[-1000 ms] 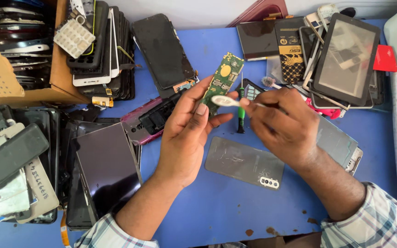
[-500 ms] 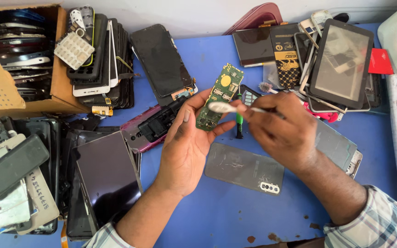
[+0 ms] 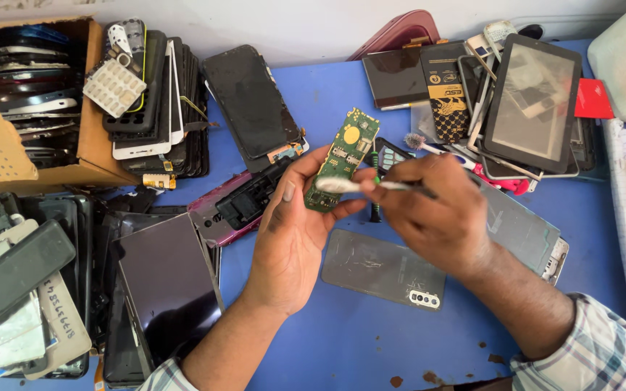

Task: The person uses a screwdriver to unscrew and pry open the back housing of a mobile phone, separating the cover from the main board. They then hold the exposed green circuit board and brush debris off its surface with a small brush.

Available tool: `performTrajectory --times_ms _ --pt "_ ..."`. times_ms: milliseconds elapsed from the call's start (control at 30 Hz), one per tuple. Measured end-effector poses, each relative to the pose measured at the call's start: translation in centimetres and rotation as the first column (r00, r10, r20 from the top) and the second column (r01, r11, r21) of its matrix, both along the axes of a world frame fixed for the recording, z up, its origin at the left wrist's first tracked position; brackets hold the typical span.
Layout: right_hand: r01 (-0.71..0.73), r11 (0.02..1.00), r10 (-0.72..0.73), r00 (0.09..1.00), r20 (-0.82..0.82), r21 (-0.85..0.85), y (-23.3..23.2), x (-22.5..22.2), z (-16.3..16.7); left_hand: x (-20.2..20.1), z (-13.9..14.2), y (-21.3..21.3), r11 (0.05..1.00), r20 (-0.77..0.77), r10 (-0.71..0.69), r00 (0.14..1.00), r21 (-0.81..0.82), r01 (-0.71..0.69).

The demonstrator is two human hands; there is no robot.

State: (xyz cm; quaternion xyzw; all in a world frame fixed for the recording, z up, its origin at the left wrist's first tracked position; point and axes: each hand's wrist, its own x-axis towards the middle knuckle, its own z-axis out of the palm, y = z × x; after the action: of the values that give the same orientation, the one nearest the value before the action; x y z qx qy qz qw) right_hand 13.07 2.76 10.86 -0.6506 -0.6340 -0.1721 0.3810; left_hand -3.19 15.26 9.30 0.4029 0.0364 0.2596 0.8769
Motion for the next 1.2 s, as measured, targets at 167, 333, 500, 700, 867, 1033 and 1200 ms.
performTrajectory --times_ms 167,333,500,700,867,1033,1200 --pt "0.03 0.999 -0.029 0.999 -0.015 0.016 0.0 0.4 0.0 0.2 0.0 0.0 1.0 -0.029 0.018 0.999 0.0 -0.018" --pt "-0.025 1.0 0.025 1.0 -0.016 -0.018 0.0 0.3 -0.1 0.1 0.3 0.0 0.999 -0.024 0.011 1.0 0.035 -0.01" --pt "0.035 0.999 -0.035 0.999 -0.009 0.0 -0.2 0.5 0.0 0.1 0.5 0.0 0.999 -0.041 0.021 0.999 0.029 -0.02" --pt "-0.093 0.996 0.092 0.994 -0.061 -0.009 -0.1 0.3 -0.5 0.2 0.3 0.1 0.999 -0.026 0.009 1.0 0.031 -0.008" --pt "0.048 0.998 -0.053 0.99 -0.128 -0.043 -0.5 0.6 -0.4 0.2 0.2 0.1 1.0 -0.026 0.018 0.999 0.025 -0.017" --pt "-0.124 0.992 0.12 0.989 -0.082 -0.036 -0.7 0.5 0.0 0.2 0.2 -0.3 1.0 -0.033 0.017 0.999 -0.003 -0.017" --pt "0.026 0.998 -0.031 0.996 -0.088 -0.052 -0.9 0.4 0.3 0.0 0.3 -0.4 1.0 0.0 0.022 1.0 0.003 -0.022"
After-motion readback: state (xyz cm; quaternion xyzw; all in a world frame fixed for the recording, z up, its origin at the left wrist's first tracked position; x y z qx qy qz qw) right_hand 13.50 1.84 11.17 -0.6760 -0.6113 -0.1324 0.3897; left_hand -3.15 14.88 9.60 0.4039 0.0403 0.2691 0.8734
